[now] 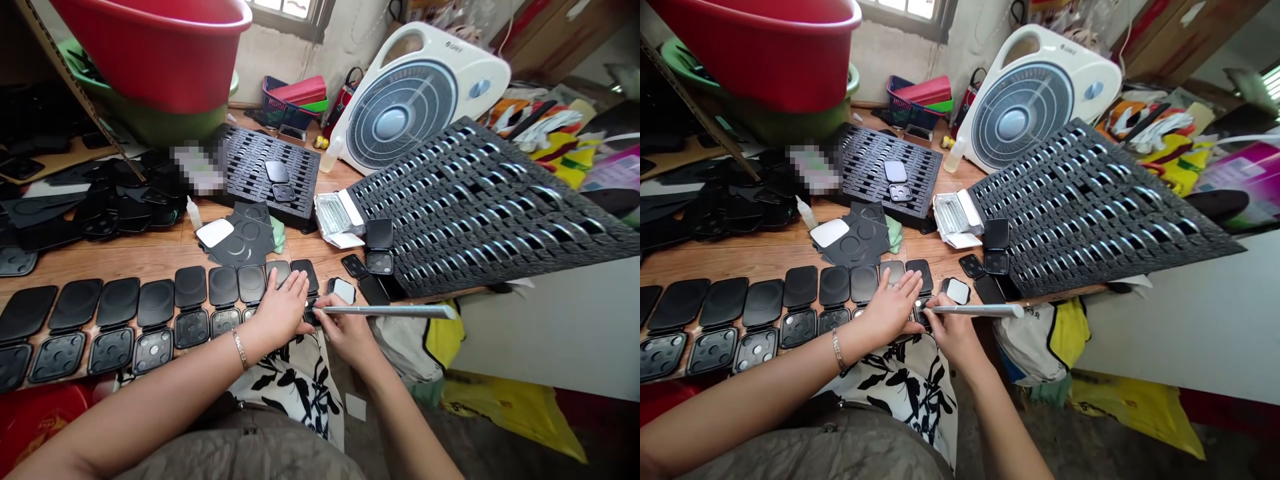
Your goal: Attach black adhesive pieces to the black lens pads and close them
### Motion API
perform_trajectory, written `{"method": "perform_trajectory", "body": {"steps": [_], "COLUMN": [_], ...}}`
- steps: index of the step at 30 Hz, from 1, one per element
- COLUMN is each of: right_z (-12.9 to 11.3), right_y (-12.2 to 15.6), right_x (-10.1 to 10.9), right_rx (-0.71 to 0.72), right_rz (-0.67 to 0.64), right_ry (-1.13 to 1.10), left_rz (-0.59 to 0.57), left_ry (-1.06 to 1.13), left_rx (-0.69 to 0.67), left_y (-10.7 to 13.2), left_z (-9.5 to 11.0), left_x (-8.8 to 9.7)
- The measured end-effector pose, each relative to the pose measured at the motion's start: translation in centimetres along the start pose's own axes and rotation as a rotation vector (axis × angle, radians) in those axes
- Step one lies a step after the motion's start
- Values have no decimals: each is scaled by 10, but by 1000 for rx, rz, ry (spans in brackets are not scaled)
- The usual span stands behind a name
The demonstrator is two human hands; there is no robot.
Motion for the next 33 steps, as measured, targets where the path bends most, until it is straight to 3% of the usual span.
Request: {"method": "perform_trajectory", "body": {"steps": [6,13,17,20,23,27,33], "right_z": [-5,24,18,4,-3,9,18], "right_y": [3,24,24,21,16,13,20], "right_x": [-5,15,10,9,7,7,13], "right_rx": [-5,-129,-90,15,74,-5,-90], "right_rz": [-107,79,88,117,58,-77,-91], "right_ry": [-72,-70,49,125,131,42,-8], "left_rz": [2,-37,-43,-43,-38,-17,-24], "left_ry": [13,22,21,14,8,3,-22], "left_rx": [1,2,11,7,16,10,-4], "left_y": [1,1,1,0,0,1,0], "left_z": [0,0,0,0,0,2,3], "left_x": [1,1,1,0,0,0,-2]}}
Point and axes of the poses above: each hand's wrist, its own y-axis away from the middle knuckle, its own x-axis out of the back of the hand, z = x × y, the point moved 9 cm from there along -y, towards the middle knuckle, and after that the axes turned 4 degrees about -y, right-handed, at the moved point
